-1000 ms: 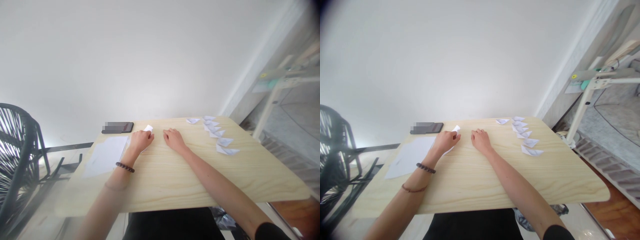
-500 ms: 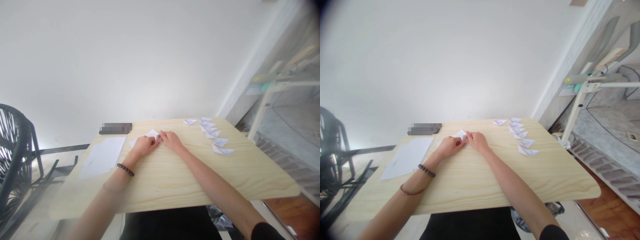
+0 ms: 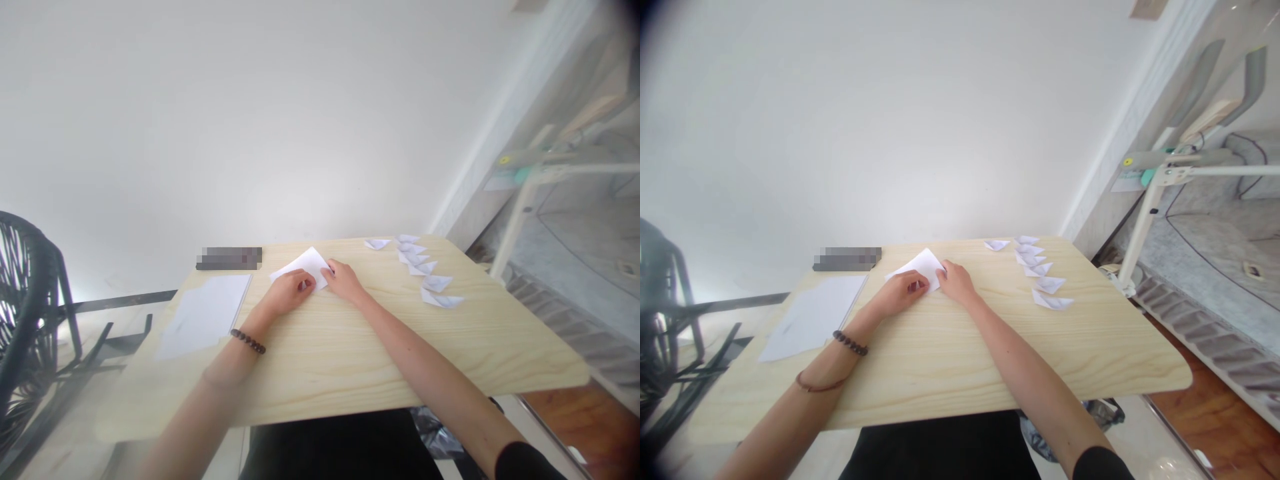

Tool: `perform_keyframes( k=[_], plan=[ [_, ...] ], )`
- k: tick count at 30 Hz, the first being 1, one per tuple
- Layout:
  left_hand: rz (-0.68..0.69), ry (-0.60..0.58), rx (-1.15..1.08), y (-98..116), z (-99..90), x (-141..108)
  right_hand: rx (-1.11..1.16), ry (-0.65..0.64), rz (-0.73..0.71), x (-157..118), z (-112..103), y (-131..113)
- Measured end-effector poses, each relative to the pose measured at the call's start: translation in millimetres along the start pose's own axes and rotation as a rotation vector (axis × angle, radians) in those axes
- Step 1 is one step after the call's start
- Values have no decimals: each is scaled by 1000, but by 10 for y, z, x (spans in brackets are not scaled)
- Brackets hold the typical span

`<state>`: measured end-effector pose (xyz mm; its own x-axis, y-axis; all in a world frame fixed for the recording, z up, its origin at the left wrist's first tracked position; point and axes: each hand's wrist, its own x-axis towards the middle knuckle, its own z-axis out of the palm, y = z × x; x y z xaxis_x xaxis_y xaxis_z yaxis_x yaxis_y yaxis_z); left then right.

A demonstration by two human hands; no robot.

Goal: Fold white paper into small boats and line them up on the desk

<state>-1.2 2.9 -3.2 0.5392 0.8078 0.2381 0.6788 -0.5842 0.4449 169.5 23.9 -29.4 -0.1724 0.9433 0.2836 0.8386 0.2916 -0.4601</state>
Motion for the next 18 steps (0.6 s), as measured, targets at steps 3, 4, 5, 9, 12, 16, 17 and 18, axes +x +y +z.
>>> perform_keyframes(
  k=[3, 4, 5, 9, 12, 16, 17, 18],
  plan=[
    [32, -7, 5, -20, 7, -1, 1, 13, 8, -4, 15, 5],
    [50, -4, 15, -34, 13, -4, -3, 24, 13, -3, 21, 7],
    [65, 3, 31, -52, 24, -6, -7, 37, 18, 0, 24, 9],
    [18, 92, 118, -170, 111, -12, 4, 57, 2, 15, -25, 44],
    [-86, 158, 135, -256, 174, 4, 75, 20, -55, 19, -114, 97],
    [-140, 147, 76, -292, 148, 30, 271, -86, -143, 4, -175, 152],
    [-142, 126, 54, -290, 125, 34, 309, -87, -136, -1, -172, 159],
    [-138, 97, 26, -287, 99, 37, 349, -88, -123, -6, -166, 164]
  ],
)
